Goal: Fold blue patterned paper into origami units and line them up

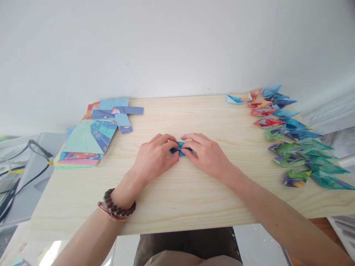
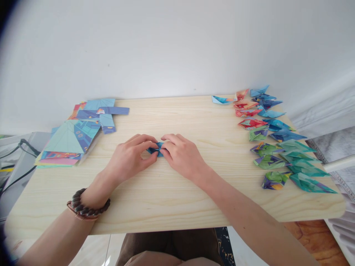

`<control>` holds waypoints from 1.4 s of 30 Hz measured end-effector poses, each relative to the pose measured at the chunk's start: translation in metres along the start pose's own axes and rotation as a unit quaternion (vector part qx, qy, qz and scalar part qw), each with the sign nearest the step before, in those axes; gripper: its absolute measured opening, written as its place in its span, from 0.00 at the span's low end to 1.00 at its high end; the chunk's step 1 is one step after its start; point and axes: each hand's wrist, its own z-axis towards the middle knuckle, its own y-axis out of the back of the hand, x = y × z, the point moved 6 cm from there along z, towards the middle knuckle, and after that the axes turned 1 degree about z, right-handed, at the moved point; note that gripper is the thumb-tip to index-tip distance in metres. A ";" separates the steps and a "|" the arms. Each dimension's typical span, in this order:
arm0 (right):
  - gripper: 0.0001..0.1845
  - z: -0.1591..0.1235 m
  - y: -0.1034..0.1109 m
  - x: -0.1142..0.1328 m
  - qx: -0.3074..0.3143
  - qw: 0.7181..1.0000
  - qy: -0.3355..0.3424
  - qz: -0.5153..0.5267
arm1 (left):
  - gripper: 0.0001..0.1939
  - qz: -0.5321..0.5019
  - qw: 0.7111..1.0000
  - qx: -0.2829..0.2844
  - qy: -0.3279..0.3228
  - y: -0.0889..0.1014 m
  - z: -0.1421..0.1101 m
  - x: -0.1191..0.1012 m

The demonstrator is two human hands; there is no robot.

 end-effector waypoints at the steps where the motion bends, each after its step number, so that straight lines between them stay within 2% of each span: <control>1: 0.11 -0.001 0.000 0.002 0.003 1.000 0.001 -0.010 | 0.07 0.001 1.000 0.001 0.005 0.000 0.000 -0.001; 10: 0.08 -0.002 -0.004 0.004 -0.011 0.999 -0.029 -0.036 | 0.04 0.003 0.998 -0.015 0.068 -0.007 0.001 -0.003; 15: 0.09 0.000 -0.001 0.007 -0.004 0.999 -0.007 -0.049 | 0.03 -0.028 0.998 -0.025 0.059 -0.007 0.001 -0.001; 23: 0.11 0.003 0.000 0.009 0.015 0.999 0.007 -0.049 | 0.03 -0.052 0.997 0.000 0.059 -0.008 0.003 -0.002; 27: 0.10 0.002 -0.003 -0.002 0.004 1.000 -0.016 0.003 | 0.05 -0.084 0.995 0.037 0.032 -0.006 0.003 0.002; 30: 0.07 0.001 -0.004 -0.012 -0.002 0.998 -0.019 0.066 | 0.15 -0.152 0.986 0.067 -0.018 -0.004 0.001 0.009; 33: 0.08 0.002 -0.004 -0.017 0.004 0.993 -0.011 0.117 | 0.20 -0.236 0.969 0.073 0.005 -0.004 -0.001 0.025; 38: 0.11 0.001 0.001 -0.021 0.017 0.987 -0.027 0.159 | 0.10 -0.308 0.948 0.068 0.036 -0.004 -0.003 0.040; 42: 0.22 -0.001 0.002 -0.030 0.062 0.977 -0.039 0.202 | 0.12 -0.300 0.951 0.052 0.043 -0.002 -0.003 0.042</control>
